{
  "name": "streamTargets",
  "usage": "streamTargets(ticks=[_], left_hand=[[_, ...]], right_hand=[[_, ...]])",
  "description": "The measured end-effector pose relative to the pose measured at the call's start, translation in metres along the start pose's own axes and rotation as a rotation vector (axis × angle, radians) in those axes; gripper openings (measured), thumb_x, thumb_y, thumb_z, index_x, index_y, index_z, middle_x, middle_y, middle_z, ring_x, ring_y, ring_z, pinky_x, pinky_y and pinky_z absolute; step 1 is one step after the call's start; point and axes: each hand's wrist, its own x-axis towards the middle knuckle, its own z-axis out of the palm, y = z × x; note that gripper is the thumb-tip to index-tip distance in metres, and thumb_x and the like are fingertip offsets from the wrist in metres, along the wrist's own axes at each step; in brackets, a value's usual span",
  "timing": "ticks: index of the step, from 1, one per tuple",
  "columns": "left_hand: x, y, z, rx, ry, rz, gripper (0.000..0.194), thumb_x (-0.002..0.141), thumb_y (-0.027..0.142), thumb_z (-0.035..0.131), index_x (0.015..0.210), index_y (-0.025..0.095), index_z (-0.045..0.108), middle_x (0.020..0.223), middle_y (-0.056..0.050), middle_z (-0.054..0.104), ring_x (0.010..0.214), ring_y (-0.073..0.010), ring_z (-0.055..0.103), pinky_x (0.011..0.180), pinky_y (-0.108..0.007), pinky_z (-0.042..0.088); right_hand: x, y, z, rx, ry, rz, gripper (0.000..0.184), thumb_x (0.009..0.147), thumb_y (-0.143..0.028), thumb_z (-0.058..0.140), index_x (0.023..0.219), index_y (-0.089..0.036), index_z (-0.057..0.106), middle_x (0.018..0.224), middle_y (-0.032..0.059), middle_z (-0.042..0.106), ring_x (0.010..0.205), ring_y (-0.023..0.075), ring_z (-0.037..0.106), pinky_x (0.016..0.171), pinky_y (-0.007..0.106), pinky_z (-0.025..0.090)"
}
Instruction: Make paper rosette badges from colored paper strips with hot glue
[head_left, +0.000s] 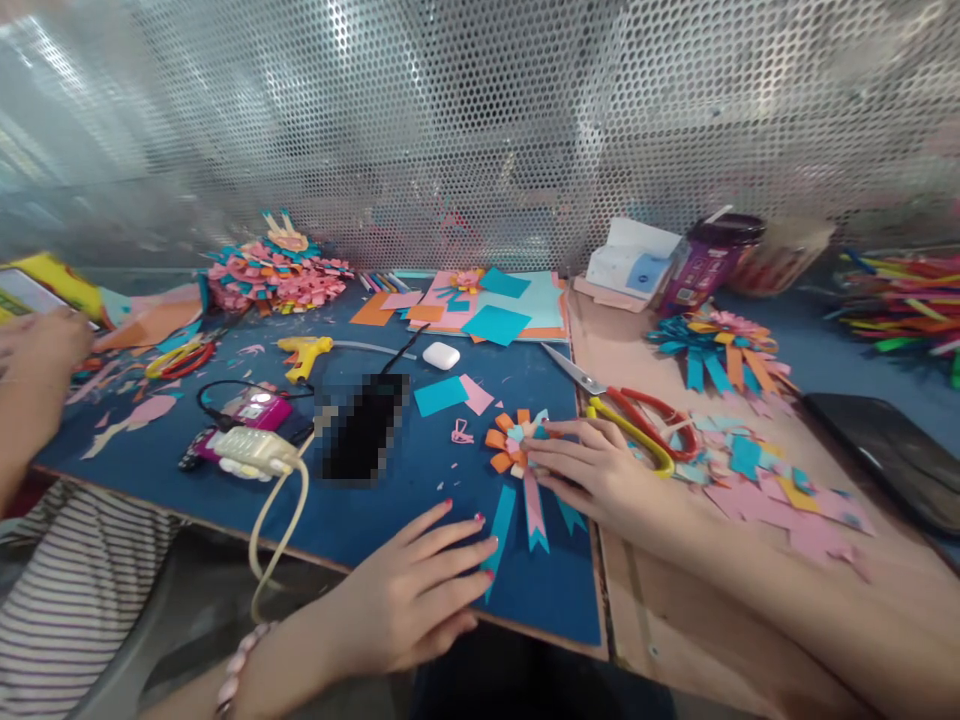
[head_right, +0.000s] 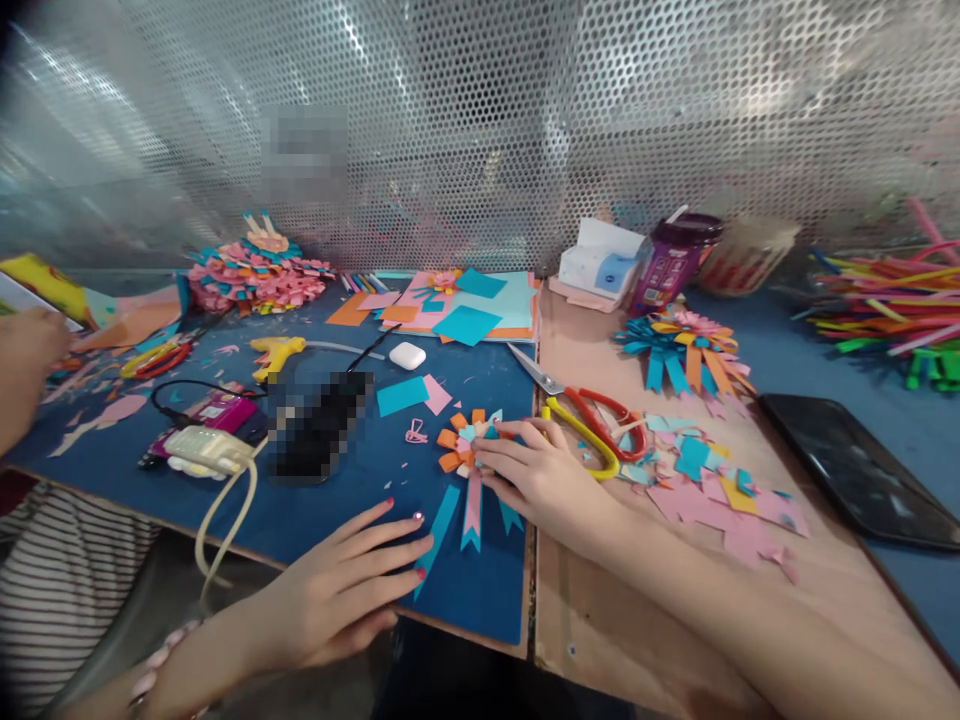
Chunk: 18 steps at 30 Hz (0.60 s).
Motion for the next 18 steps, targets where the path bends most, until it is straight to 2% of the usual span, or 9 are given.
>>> streamTargets(ticks=[3,9,14,18], left_hand=[[0.0036,-0.0004,0.001,0.007,-0.008,-0.011,0.031,0.09,0.02,0.051,0.12,0.011,0.055,0.131,-0.011,0.056,0.132,-0.0253,0.04,0.11,-0.053,0.033],[0.0041,-0.0009,0.0041,0.027,-0.019,-0.006,0.034,0.09,0.022,0.052,0.121,0.008,0.055,0.133,-0.013,0.054,0.135,-0.0251,0.037,0.108,-0.043,0.04],[0.0057,-0.0006,0.0054,0.026,-0.014,-0.027,0.036,0.091,0.026,0.052,0.122,0.008,0.054,0.136,-0.014,0.052,0.135,-0.025,0.036,0.109,-0.043,0.04],[0.0069,-0.001,0.0055,0.021,-0.038,-0.04,0.037,0.092,0.029,0.051,0.123,0.008,0.053,0.136,-0.014,0.051,0.135,-0.0247,0.037,0.108,-0.044,0.04]], right_hand=[[0.0016,0.0009,0.0021,0.004,0.0,-0.006,0.023,0.093,-0.029,0.052,0.109,-0.026,0.067,0.112,0.0008,0.07,0.113,0.023,0.055,0.092,0.042,0.04],[-0.0002,0.0034,0.0012,0.085,0.004,0.022,0.02,0.094,-0.026,0.051,0.106,-0.025,0.067,0.114,-0.0007,0.069,0.111,0.0231,0.055,0.089,0.041,0.04],[-0.0002,0.0008,0.0028,0.129,0.009,0.044,0.019,0.094,-0.024,0.051,0.104,-0.024,0.067,0.112,-0.0004,0.07,0.111,0.0231,0.056,0.089,0.042,0.04],[0.0014,-0.0044,0.0036,0.166,0.015,0.116,0.02,0.093,-0.023,0.052,0.105,-0.025,0.067,0.109,-0.0006,0.071,0.11,0.0217,0.056,0.09,0.042,0.041]])
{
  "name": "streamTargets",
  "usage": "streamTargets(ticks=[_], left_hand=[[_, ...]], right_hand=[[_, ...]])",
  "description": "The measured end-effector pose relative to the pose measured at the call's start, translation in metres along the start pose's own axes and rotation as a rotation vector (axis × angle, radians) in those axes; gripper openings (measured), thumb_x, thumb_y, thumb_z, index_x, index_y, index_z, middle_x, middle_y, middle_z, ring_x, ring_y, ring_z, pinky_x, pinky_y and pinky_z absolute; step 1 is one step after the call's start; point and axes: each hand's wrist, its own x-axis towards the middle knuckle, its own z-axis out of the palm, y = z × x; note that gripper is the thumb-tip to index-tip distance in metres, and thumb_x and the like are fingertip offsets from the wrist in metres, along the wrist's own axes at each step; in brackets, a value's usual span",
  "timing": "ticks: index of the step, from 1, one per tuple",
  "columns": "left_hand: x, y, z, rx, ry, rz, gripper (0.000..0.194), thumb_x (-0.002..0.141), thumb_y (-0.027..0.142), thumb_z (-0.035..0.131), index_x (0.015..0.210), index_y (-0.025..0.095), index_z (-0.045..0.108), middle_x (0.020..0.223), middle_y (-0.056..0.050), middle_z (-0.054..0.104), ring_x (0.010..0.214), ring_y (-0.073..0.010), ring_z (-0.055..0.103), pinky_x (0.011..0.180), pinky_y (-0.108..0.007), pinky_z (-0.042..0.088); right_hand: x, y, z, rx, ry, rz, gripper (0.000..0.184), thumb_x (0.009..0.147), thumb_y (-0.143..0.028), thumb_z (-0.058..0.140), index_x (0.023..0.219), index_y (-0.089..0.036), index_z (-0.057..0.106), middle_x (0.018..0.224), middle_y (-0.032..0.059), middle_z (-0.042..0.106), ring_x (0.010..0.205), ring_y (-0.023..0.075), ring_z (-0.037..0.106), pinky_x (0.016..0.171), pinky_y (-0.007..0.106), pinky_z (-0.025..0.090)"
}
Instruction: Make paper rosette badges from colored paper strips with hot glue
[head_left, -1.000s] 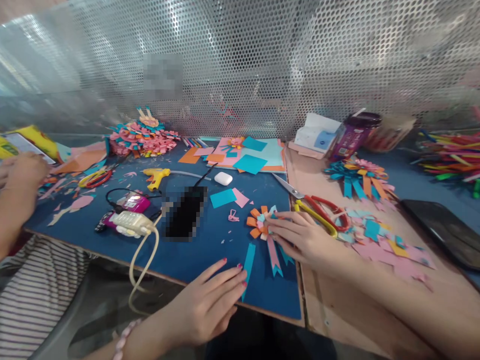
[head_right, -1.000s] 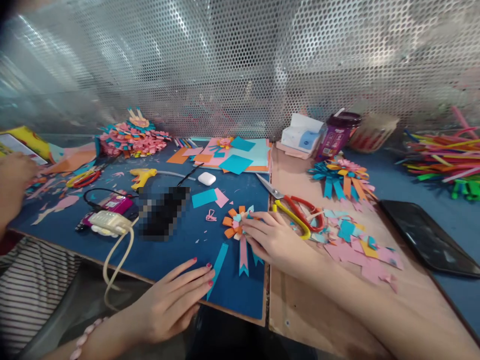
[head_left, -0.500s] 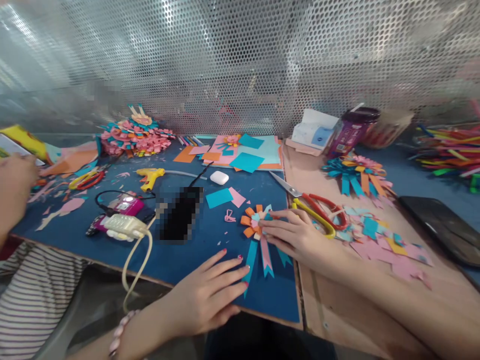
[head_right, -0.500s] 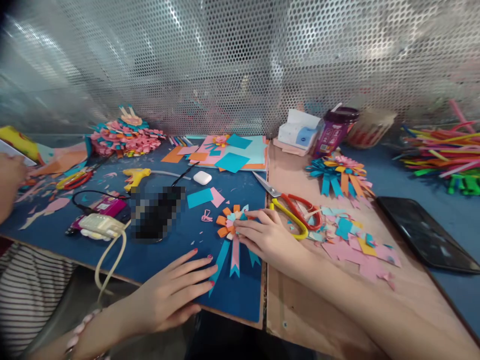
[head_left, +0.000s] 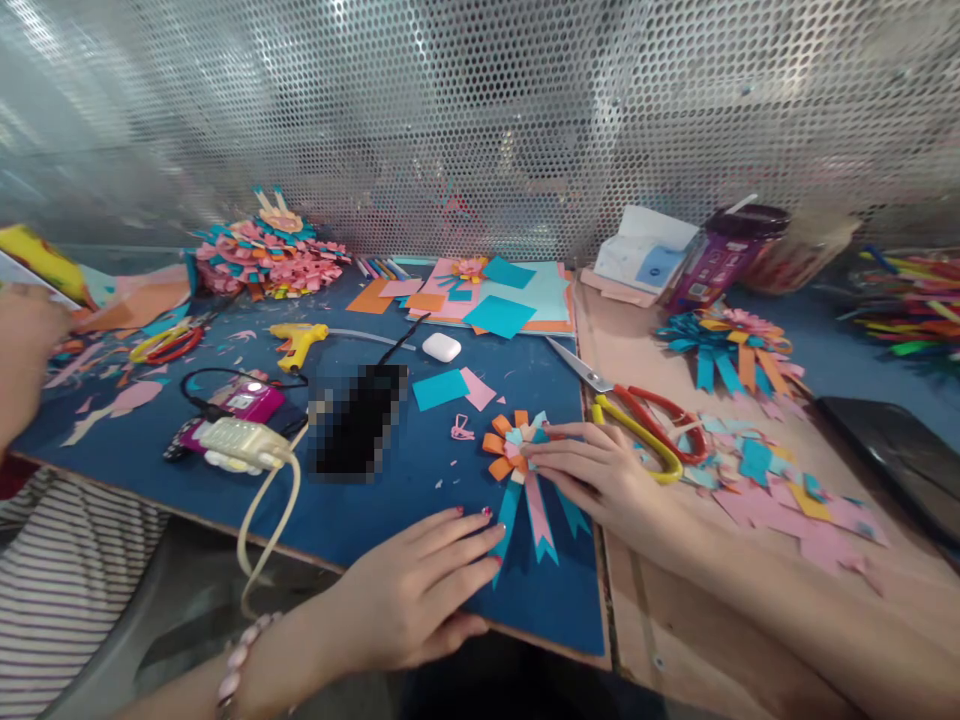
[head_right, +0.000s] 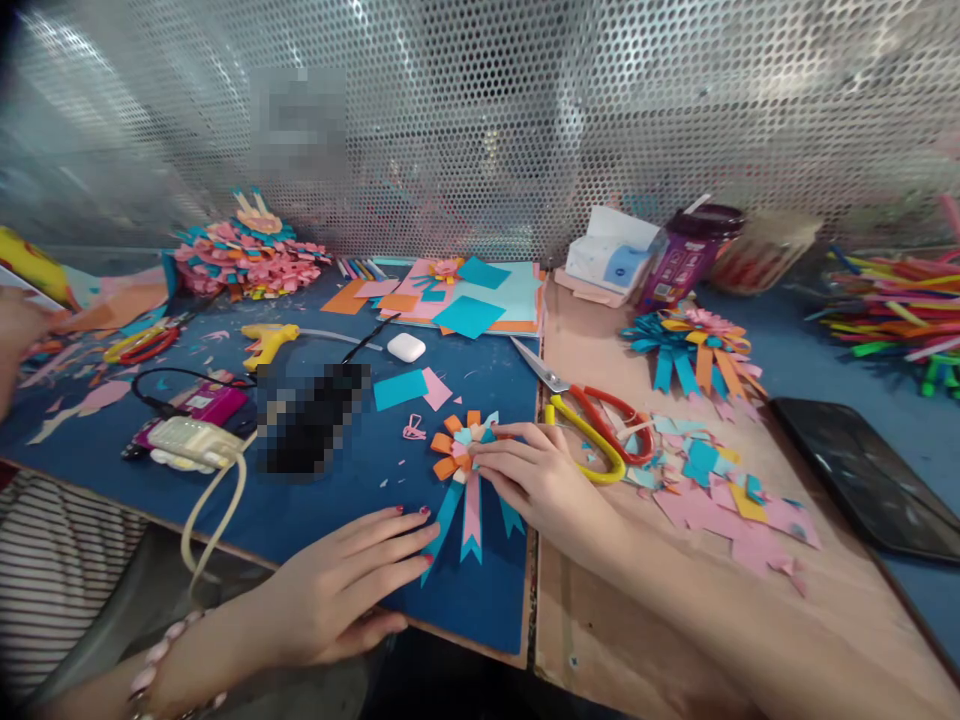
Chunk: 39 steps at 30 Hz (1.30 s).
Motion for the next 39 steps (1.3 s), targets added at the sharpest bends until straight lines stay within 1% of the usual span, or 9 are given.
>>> streamTargets(ticks=[3,6,10,13,18,22,27,32,39], left_hand=[[0.0,0.0,0.0,0.0,-0.001,0.004,0.038,0.091,0.03,0.051,0.123,0.008,0.053,0.137,-0.014,0.05,0.134,-0.0249,0.037,0.107,-0.044,0.041],[0.0,-0.001,0.001,0.003,-0.002,-0.001,0.039,0.091,0.03,0.052,0.123,0.009,0.053,0.138,-0.014,0.049,0.134,-0.0249,0.038,0.107,-0.044,0.041],[0.0,0.0,0.0,0.004,-0.007,0.0,0.039,0.091,0.031,0.052,0.123,0.009,0.053,0.138,-0.014,0.05,0.133,-0.0253,0.039,0.106,-0.044,0.041],[0.0,0.0,0.0,0.015,-0.003,0.003,0.039,0.091,0.031,0.051,0.123,0.008,0.053,0.137,-0.014,0.05,0.132,-0.0258,0.04,0.106,-0.045,0.042],[0.0,0.0,0.0,0.026,-0.009,0.01,0.04,0.091,0.032,0.051,0.124,0.008,0.053,0.139,-0.014,0.049,0.132,-0.0262,0.04,0.105,-0.045,0.042],[0.0,0.001,-0.001,-0.005,-0.013,-0.007,0.042,0.091,0.034,0.052,0.125,0.009,0.052,0.139,-0.014,0.048,0.133,-0.0259,0.039,0.107,-0.045,0.041],[0.0,0.0,-0.001,-0.004,-0.039,-0.001,0.047,0.091,0.037,0.052,0.129,0.009,0.049,0.141,-0.014,0.045,0.135,-0.0265,0.036,0.108,-0.046,0.038],[-0.001,0.0,-0.001,-0.017,-0.033,-0.001,0.048,0.091,0.039,0.052,0.129,0.009,0.049,0.141,-0.014,0.045,0.134,-0.0264,0.037,0.108,-0.046,0.038],[0.0,0.0,-0.002,-0.008,-0.048,-0.007,0.052,0.091,0.041,0.051,0.132,0.009,0.046,0.142,-0.013,0.044,0.134,-0.0262,0.036,0.109,-0.045,0.037]], right_hand=[[0.0,-0.003,0.0,0.003,0.02,0.032,0.02,0.093,-0.023,0.052,0.105,-0.026,0.067,0.106,-0.0003,0.072,0.109,0.021,0.057,0.089,0.041,0.043],[-0.001,-0.005,0.0,-0.008,0.024,0.014,0.02,0.093,-0.023,0.052,0.104,-0.026,0.068,0.105,0.0003,0.072,0.108,0.0211,0.058,0.088,0.042,0.044],[-0.004,-0.008,0.001,-0.014,0.023,-0.024,0.018,0.093,-0.023,0.052,0.102,-0.025,0.068,0.107,0.0006,0.072,0.111,0.0215,0.057,0.089,0.042,0.042],[-0.006,-0.009,0.001,-0.016,0.008,-0.026,0.018,0.092,-0.022,0.053,0.103,-0.024,0.068,0.109,0.0,0.071,0.112,0.0212,0.055,0.089,0.042,0.041],[-0.007,-0.009,0.002,-0.002,0.023,-0.02,0.018,0.093,-0.023,0.053,0.102,-0.025,0.068,0.109,-0.0007,0.071,0.111,0.0216,0.055,0.089,0.042,0.04],[-0.006,-0.009,0.002,-0.009,0.016,-0.026,0.019,0.093,-0.023,0.052,0.102,-0.025,0.068,0.109,-0.0008,0.071,0.111,0.0215,0.055,0.09,0.042,0.04],[-0.006,-0.008,0.0,-0.074,-0.008,-0.072,0.019,0.093,-0.024,0.052,0.103,-0.026,0.068,0.111,-0.0008,0.071,0.112,0.0223,0.055,0.088,0.042,0.04],[-0.006,-0.011,-0.001,-0.134,-0.034,-0.086,0.019,0.092,-0.024,0.054,0.104,-0.026,0.068,0.112,0.0004,0.07,0.115,0.0236,0.054,0.092,0.044,0.039],[-0.007,-0.01,0.0,-0.137,-0.037,-0.105,0.021,0.089,-0.023,0.057,0.108,-0.026,0.066,0.114,-0.0011,0.069,0.116,0.0231,0.053,0.097,0.045,0.037]])
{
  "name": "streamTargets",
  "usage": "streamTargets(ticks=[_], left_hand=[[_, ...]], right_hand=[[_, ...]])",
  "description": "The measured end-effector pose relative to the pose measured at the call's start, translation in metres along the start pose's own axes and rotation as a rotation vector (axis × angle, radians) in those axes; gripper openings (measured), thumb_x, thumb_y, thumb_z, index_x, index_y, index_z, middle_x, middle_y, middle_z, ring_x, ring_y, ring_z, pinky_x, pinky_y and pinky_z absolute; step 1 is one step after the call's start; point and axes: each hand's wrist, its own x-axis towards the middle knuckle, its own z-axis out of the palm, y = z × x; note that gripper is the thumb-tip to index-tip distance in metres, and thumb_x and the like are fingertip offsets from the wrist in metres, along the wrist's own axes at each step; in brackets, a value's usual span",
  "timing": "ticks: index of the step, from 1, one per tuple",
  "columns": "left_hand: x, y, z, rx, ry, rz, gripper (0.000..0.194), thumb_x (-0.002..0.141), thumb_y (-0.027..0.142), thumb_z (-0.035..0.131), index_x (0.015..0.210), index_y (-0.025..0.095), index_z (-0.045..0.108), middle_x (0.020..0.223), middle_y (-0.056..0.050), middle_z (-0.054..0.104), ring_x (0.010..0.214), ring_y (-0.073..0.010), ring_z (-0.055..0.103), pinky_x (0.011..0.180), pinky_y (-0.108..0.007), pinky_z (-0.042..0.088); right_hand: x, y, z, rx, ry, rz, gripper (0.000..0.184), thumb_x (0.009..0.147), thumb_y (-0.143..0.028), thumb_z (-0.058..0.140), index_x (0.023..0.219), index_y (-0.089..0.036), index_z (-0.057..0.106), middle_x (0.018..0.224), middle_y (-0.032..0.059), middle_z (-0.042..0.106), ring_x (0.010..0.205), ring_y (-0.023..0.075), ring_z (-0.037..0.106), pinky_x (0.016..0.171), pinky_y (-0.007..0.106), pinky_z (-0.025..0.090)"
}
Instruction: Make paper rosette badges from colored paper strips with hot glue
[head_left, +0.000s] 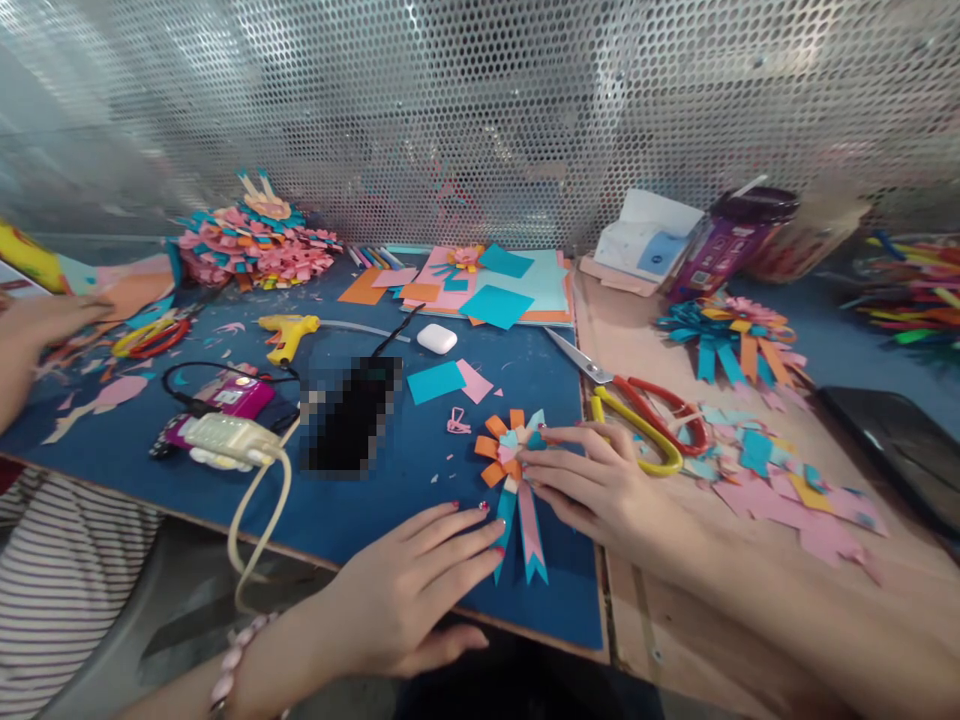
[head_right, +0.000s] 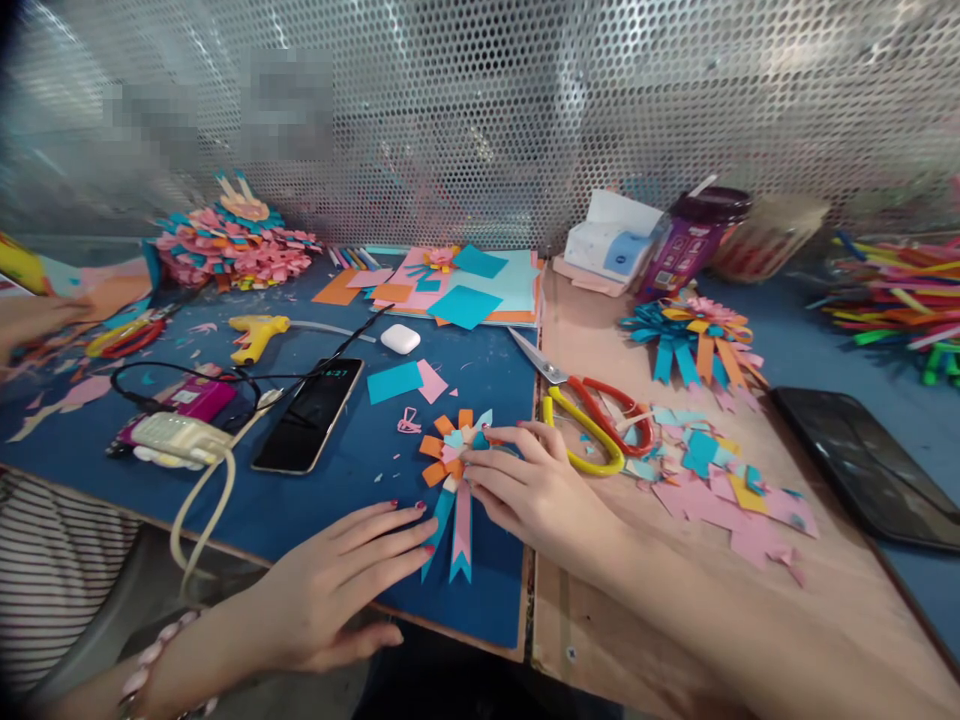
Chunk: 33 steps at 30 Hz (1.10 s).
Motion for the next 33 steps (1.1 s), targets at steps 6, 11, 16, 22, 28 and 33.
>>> streamTargets(ticks=[6,11,16,22,28,33], left_hand=[[0.0,0.0,0.0,-0.001,-0.013,-0.007,0.052,0.091,0.041,0.05,0.132,0.009,0.047,0.142,-0.014,0.044,0.134,-0.0262,0.037,0.109,-0.045,0.037],[0.0,0.0,0.0,0.006,-0.01,-0.001,0.053,0.091,0.041,0.051,0.132,0.008,0.046,0.143,-0.013,0.043,0.134,-0.0263,0.037,0.109,-0.045,0.037],[0.001,0.0,0.001,-0.01,-0.007,-0.006,0.054,0.091,0.041,0.051,0.133,0.009,0.045,0.143,-0.013,0.044,0.134,-0.0266,0.037,0.109,-0.045,0.036],[0.001,0.001,-0.002,-0.036,-0.013,-0.027,0.056,0.091,0.042,0.051,0.135,0.01,0.043,0.143,-0.012,0.043,0.134,-0.0254,0.037,0.11,-0.044,0.036],[0.013,0.002,-0.003,-0.016,0.028,-0.08,0.051,0.092,0.038,0.05,0.133,0.009,0.046,0.137,-0.012,0.05,0.127,-0.0261,0.043,0.101,-0.042,0.044],[0.02,0.003,0.001,0.06,0.037,-0.129,0.051,0.093,0.041,0.048,0.133,0.01,0.047,0.134,-0.011,0.053,0.12,-0.0274,0.048,0.095,-0.043,0.046]], right_hand=[[-0.003,0.005,0.003,-0.007,0.015,-0.052,0.025,0.089,-0.023,0.057,0.113,-0.027,0.064,0.113,0.0004,0.069,0.117,0.0238,0.053,0.097,0.046,0.036],[-0.004,0.004,0.003,-0.011,0.023,-0.057,0.026,0.089,-0.023,0.058,0.113,-0.027,0.064,0.114,-0.001,0.069,0.116,0.0235,0.053,0.097,0.046,0.036],[-0.004,0.004,0.004,-0.006,0.038,-0.063,0.025,0.088,-0.021,0.059,0.113,-0.026,0.063,0.116,-0.0031,0.068,0.114,0.0237,0.053,0.097,0.046,0.034],[-0.004,0.004,0.005,-0.015,0.044,-0.065,0.024,0.088,-0.021,0.059,0.111,-0.026,0.063,0.116,-0.0037,0.068,0.114,0.0233,0.053,0.096,0.046,0.035],[-0.003,0.003,0.005,-0.012,0.048,-0.065,0.023,0.088,-0.021,0.06,0.11,-0.026,0.063,0.115,-0.0043,0.068,0.113,0.0228,0.054,0.097,0.046,0.034],[-0.004,0.002,0.005,-0.004,0.056,-0.054,0.022,0.087,-0.021,0.061,0.109,-0.024,0.063,0.115,-0.0049,0.069,0.114,0.0224,0.053,0.099,0.046,0.034]])
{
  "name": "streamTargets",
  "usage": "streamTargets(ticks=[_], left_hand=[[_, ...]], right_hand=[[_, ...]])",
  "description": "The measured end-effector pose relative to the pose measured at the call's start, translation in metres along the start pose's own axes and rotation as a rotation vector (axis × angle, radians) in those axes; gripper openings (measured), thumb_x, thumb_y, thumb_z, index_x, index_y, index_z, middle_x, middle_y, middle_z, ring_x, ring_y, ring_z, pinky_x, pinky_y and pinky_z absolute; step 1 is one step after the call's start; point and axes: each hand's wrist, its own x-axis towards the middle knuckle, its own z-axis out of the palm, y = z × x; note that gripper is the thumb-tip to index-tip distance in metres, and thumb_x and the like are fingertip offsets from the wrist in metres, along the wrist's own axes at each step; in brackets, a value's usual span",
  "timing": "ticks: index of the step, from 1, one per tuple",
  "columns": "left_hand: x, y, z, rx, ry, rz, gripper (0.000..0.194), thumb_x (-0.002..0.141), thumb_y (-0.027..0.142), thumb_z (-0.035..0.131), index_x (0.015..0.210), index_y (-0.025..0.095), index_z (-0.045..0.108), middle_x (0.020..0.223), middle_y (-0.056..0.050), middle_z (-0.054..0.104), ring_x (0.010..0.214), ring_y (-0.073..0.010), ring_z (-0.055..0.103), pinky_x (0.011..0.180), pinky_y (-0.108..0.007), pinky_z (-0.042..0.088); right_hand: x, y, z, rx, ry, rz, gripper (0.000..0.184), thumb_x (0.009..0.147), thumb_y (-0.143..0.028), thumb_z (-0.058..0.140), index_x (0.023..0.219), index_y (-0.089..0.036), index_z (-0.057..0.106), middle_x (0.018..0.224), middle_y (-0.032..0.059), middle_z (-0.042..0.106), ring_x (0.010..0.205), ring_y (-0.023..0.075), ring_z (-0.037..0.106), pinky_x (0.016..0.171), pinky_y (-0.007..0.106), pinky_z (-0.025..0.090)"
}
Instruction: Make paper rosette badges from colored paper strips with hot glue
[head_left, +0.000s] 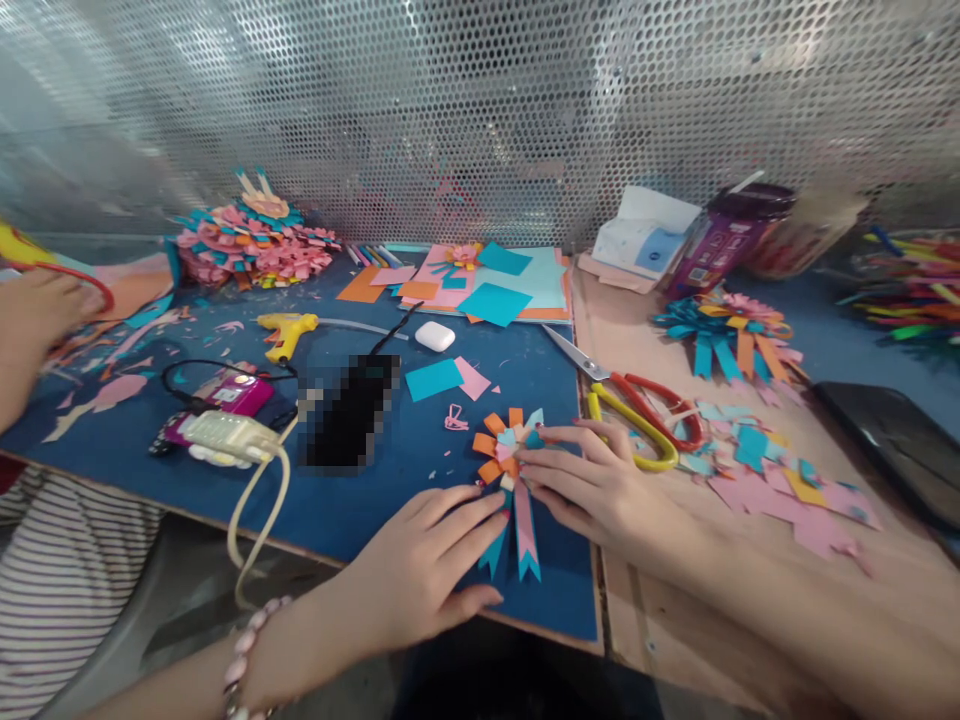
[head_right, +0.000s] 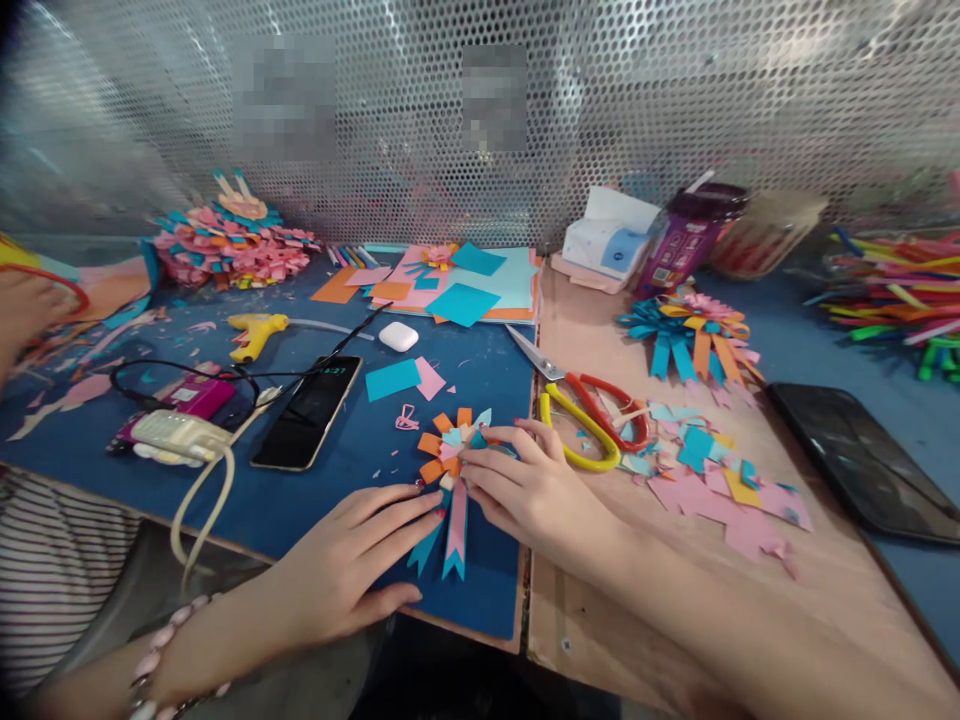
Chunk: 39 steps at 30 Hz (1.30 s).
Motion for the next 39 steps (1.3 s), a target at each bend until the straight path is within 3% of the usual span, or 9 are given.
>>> streamTargets(ticks=[19,27,33,39], left_hand=[[-0.001,0.002,0.004,-0.006,0.004,-0.032,0.049,0.092,0.039,0.049,0.132,0.011,0.048,0.134,-0.01,0.053,0.119,-0.027,0.046,0.093,-0.043,0.047],[0.0,0.003,0.001,-0.129,0.017,-0.151,0.039,0.091,0.029,0.052,0.128,0.018,0.051,0.119,-0.01,0.056,0.107,-0.0246,0.048,0.092,-0.042,0.044],[0.018,-0.002,-0.009,-0.08,-0.029,-0.168,0.057,0.091,0.035,0.05,0.142,0.015,0.033,0.143,-0.009,0.042,0.129,-0.0294,0.03,0.102,-0.046,0.032],[0.023,-0.001,-0.002,-0.048,-0.065,-0.199,0.07,0.093,0.037,0.046,0.149,0.014,0.011,0.144,-0.009,0.042,0.135,-0.0272,0.023,0.107,-0.049,0.019]], right_hand=[[0.003,-0.002,-0.003,0.005,0.007,-0.016,0.021,0.087,-0.02,0.061,0.108,-0.023,0.064,0.108,-0.0036,0.071,0.109,0.0234,0.056,0.101,0.048,0.033],[0.0,0.0,0.0,-0.006,-0.009,-0.02,0.026,0.086,-0.02,0.062,0.111,-0.025,0.062,0.112,-0.005,0.07,0.11,0.0234,0.054,0.102,0.049,0.031],[-0.001,-0.001,0.001,-0.018,0.008,-0.046,0.018,0.085,-0.02,0.062,0.102,-0.024,0.064,0.107,-0.0045,0.071,0.111,0.0241,0.055,0.102,0.049,0.03],[-0.001,-0.002,-0.001,-0.025,0.002,-0.058,0.02,0.086,-0.022,0.061,0.106,-0.022,0.063,0.106,-0.0028,0.072,0.112,0.0239,0.054,0.104,0.049,0.028]])
